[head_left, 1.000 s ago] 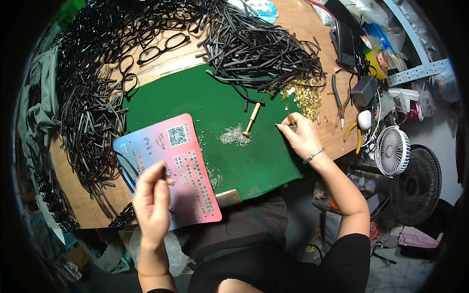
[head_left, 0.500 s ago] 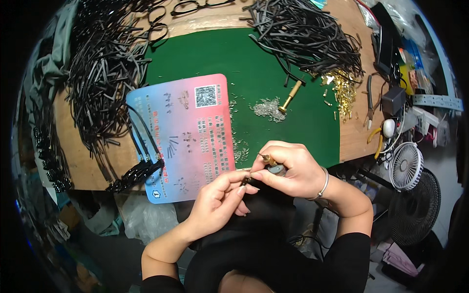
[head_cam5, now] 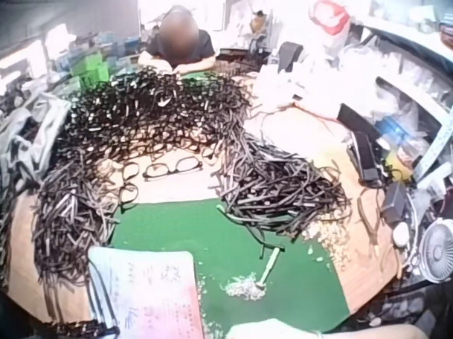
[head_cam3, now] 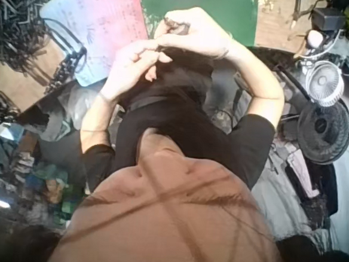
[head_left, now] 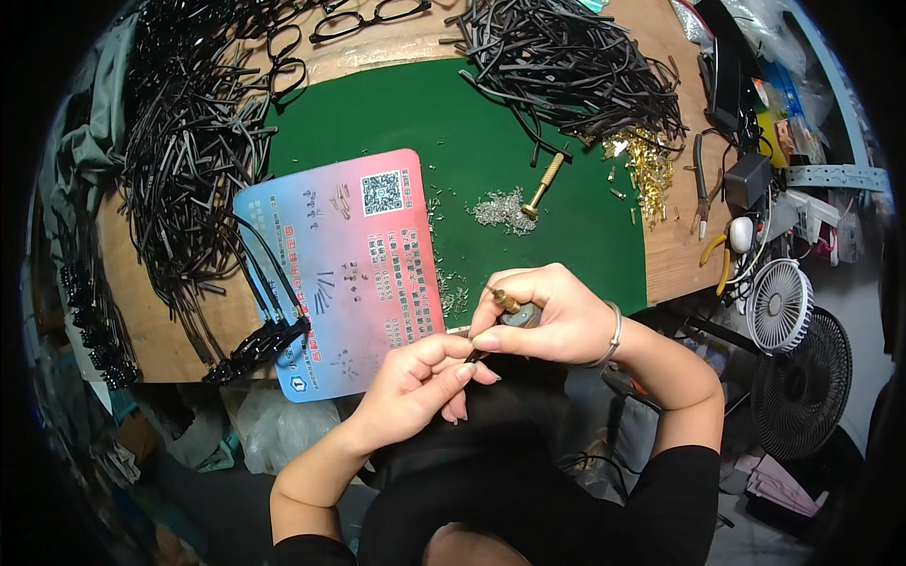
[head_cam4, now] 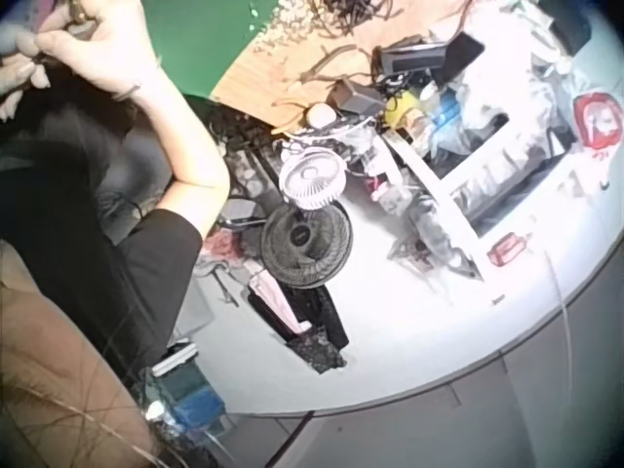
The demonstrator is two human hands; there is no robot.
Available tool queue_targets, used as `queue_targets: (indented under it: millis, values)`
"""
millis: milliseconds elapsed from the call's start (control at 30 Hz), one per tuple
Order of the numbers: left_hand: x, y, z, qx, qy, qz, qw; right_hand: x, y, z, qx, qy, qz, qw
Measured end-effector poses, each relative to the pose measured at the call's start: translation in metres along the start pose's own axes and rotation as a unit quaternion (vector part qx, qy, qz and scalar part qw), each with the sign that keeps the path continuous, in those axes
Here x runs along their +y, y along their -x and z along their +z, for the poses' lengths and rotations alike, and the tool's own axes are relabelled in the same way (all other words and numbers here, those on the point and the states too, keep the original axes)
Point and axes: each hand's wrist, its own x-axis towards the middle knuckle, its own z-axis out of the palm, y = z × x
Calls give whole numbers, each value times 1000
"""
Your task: The person assembles eyeglasses by inserting small metal pins into the temples of black frames using a brass tool. They repeatedly pick up frames, insert pins, and place the assembled glasses aside on a green work surface.
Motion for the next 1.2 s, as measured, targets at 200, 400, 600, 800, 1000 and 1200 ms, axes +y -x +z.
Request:
queue_targets:
  millis: [200,400,600,800,1000,1200]
  values:
    - [-4,-1,4,29,18,40,999,-6,-1,7,35,-277,233,931]
    - [-12,-2,2,54,-39,92,994,8,0,11,21,-372,266,889]
    - [-7,-5,4,77,-166,99,978,15,-4,8,-4,-283,288,915]
    - [-6,-11,4,79,-224,53,970,26,21,9,56,151,84,983]
    - [-18,-22,-12,178,-231,143,946,17,42,-3,143,383,85,909]
    - [-17,-28,-14,192,-283,165,925,33,36,6,187,531,18,827]
